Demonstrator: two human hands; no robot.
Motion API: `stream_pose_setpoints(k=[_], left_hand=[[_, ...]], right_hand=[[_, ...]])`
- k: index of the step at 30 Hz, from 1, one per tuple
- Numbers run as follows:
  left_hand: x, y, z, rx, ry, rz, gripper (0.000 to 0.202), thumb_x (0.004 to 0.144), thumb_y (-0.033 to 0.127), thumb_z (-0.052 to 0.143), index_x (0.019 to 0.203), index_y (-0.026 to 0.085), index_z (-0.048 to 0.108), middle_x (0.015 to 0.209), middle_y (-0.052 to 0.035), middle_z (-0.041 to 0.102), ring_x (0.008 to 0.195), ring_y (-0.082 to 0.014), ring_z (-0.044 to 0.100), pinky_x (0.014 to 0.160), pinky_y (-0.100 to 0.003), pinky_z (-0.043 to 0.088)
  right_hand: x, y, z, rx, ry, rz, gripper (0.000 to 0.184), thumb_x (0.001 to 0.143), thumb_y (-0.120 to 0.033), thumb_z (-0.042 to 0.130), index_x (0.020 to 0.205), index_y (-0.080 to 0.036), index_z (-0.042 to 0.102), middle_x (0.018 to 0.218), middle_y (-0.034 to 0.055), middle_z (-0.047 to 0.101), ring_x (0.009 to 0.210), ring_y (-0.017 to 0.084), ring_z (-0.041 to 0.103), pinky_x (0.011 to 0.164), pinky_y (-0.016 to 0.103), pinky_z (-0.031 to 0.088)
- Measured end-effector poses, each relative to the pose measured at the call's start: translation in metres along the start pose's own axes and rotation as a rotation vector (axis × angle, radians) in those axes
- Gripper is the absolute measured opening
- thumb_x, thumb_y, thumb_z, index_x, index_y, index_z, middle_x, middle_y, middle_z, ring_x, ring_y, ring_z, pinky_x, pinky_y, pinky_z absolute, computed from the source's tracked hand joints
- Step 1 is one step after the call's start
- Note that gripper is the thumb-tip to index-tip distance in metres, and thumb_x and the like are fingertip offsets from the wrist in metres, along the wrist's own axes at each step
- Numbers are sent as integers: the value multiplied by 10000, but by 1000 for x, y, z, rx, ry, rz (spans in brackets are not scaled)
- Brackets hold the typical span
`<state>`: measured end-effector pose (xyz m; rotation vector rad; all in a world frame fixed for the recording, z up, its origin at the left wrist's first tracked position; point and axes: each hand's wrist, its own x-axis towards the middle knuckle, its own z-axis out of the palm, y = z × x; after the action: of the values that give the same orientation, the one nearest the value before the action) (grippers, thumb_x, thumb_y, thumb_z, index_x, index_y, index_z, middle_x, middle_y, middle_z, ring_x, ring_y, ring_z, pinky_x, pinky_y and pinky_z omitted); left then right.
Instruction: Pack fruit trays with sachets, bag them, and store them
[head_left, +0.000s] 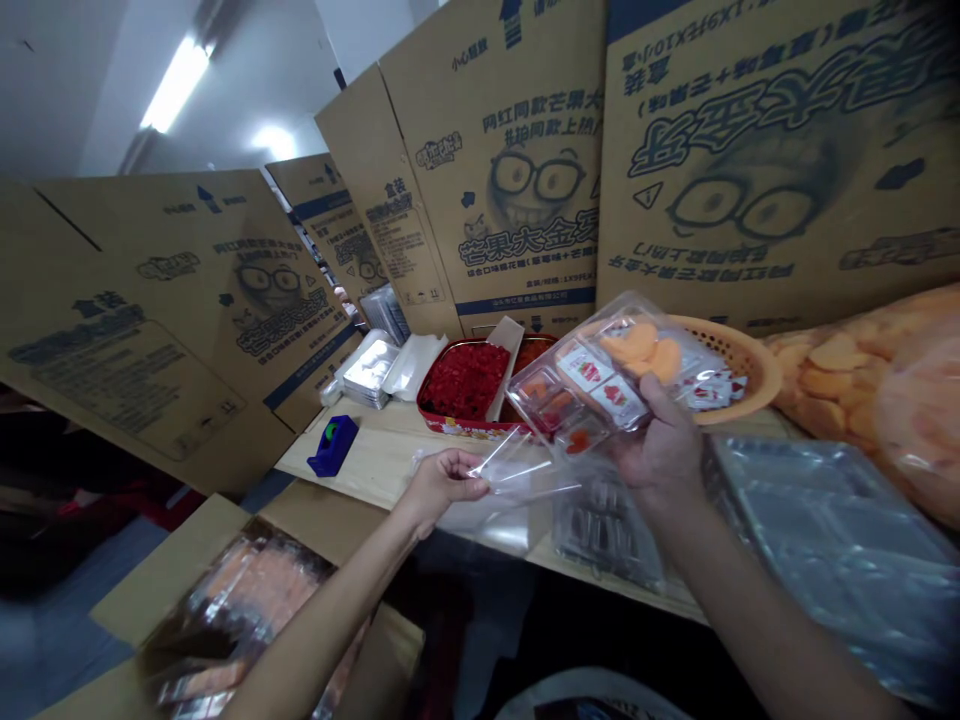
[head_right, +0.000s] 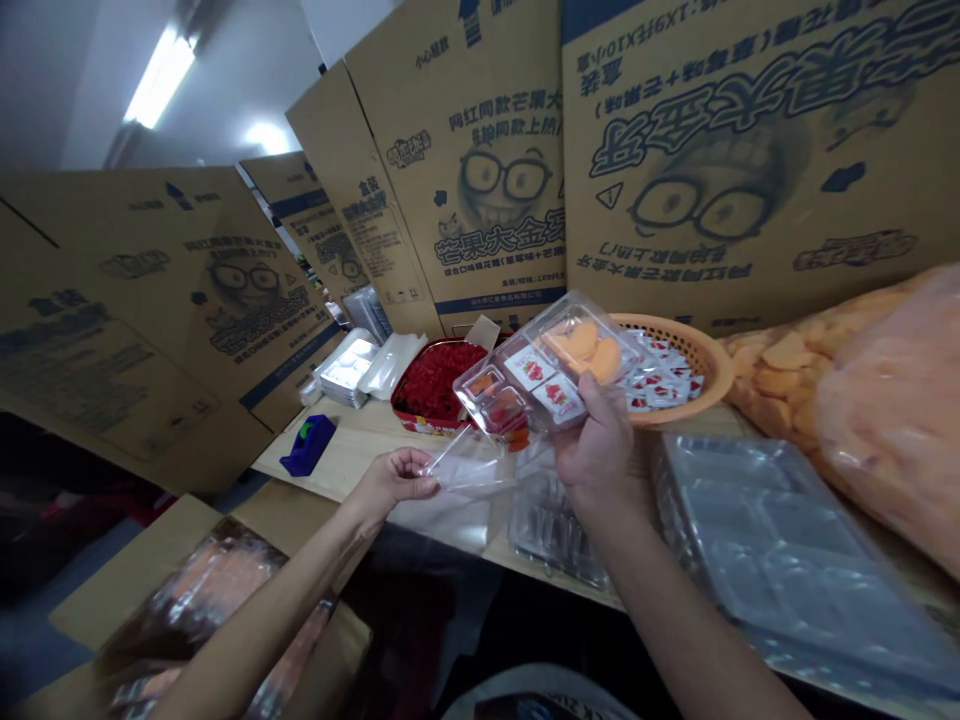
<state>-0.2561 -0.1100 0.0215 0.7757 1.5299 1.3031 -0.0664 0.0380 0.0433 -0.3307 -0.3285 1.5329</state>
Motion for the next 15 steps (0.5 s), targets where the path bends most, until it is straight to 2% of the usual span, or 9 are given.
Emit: stream_pose_setpoints(k=[4, 8, 11, 15], left_hand=[[-4, 0, 1, -115, 15, -26, 493, 407, 324, 883, 760, 112, 611, 632, -5, 643, 598, -119, 617, 669, -274, 503], [-6, 0, 5, -210, 45, -51, 481, 415, 319, 884, 727, 122, 576, 615, 12, 629, 597, -121, 623, 685, -299, 523], [-5, 0, 8, -227, 68, -61, 474, 443, 335, 876, 742, 125, 574, 625, 2, 639, 617, -131, 633, 699, -310, 527], [-3, -1, 8, -238, 104, -51, 472, 455, 348, 870, 747, 126, 575, 617, -5, 641, 630, -139, 639, 703, -311, 524]], right_hand=[[-5, 1, -3, -69, 0, -48, 275, 720, -128, 594, 988, -139, 649, 866, 40, 695, 788, 185, 659, 671, 316, 578], [-7, 2, -6, -66, -9, 12, 315, 691, -148, 625, 1006, -148, 643, 898, 45, 698, 777, 185, 660, 652, 310, 575], [-8, 1, -6, -59, -38, 84, 299, 685, -130, 617, 981, -159, 647, 912, 42, 703, 797, 178, 659, 664, 310, 575], [-7, -1, -7, -85, -76, 110, 262, 668, -107, 615, 924, -151, 651, 864, 43, 706, 753, 180, 663, 618, 325, 584]])
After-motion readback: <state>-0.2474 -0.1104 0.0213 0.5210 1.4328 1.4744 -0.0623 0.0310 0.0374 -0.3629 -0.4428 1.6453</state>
